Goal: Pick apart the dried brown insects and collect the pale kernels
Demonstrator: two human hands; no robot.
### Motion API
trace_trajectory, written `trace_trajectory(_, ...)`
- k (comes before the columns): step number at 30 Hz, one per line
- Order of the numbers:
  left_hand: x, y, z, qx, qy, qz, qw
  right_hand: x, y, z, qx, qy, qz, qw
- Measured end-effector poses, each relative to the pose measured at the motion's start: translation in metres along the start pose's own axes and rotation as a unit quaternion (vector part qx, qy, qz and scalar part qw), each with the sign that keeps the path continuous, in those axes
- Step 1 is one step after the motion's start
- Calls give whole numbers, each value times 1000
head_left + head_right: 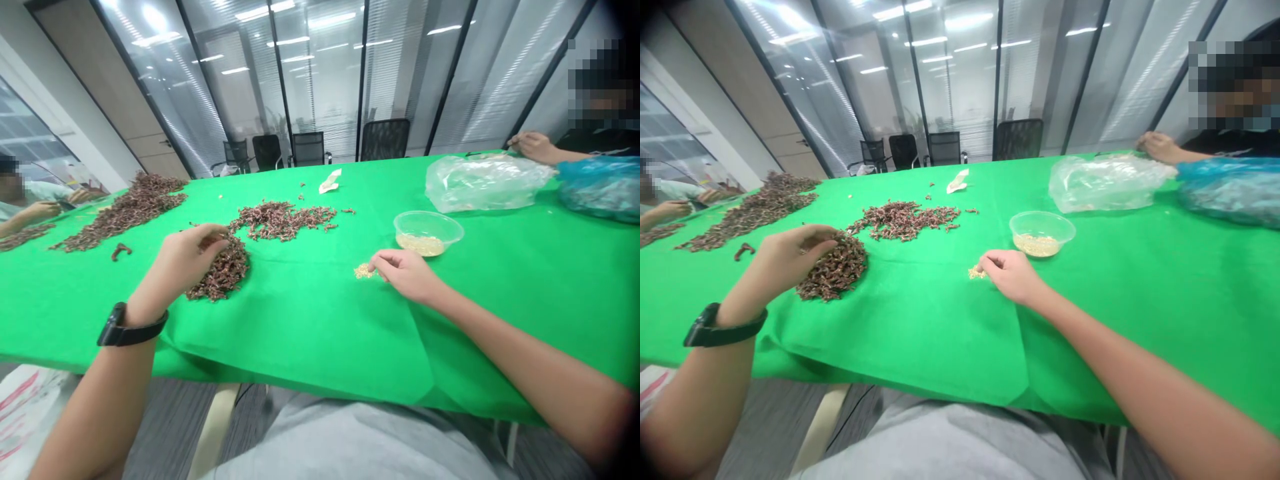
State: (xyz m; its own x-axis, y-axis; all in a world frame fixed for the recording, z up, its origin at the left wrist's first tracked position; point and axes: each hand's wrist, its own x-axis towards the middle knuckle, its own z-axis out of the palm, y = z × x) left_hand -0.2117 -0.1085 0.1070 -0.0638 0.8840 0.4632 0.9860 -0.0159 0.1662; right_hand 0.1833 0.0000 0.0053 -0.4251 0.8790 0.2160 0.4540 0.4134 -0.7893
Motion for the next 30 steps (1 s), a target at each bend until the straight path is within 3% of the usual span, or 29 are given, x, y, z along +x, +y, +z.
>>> trace_trajectory(6,-3,-4,-13,-33,39,-3,999,0,2,0,-3,2,1,1000)
trace_trajectory(12,-5,-10,-17,-65,31,-1,997,1,3,0,-2,1,-3,1000)
trace_trajectory(25,-16,-27,12,-40,73,134,987,1,0,1,-5,4,6,1000)
trace_trajectory(30,-13,-31,19,7,90,117,989,0,0,0,-9,3,5,1000)
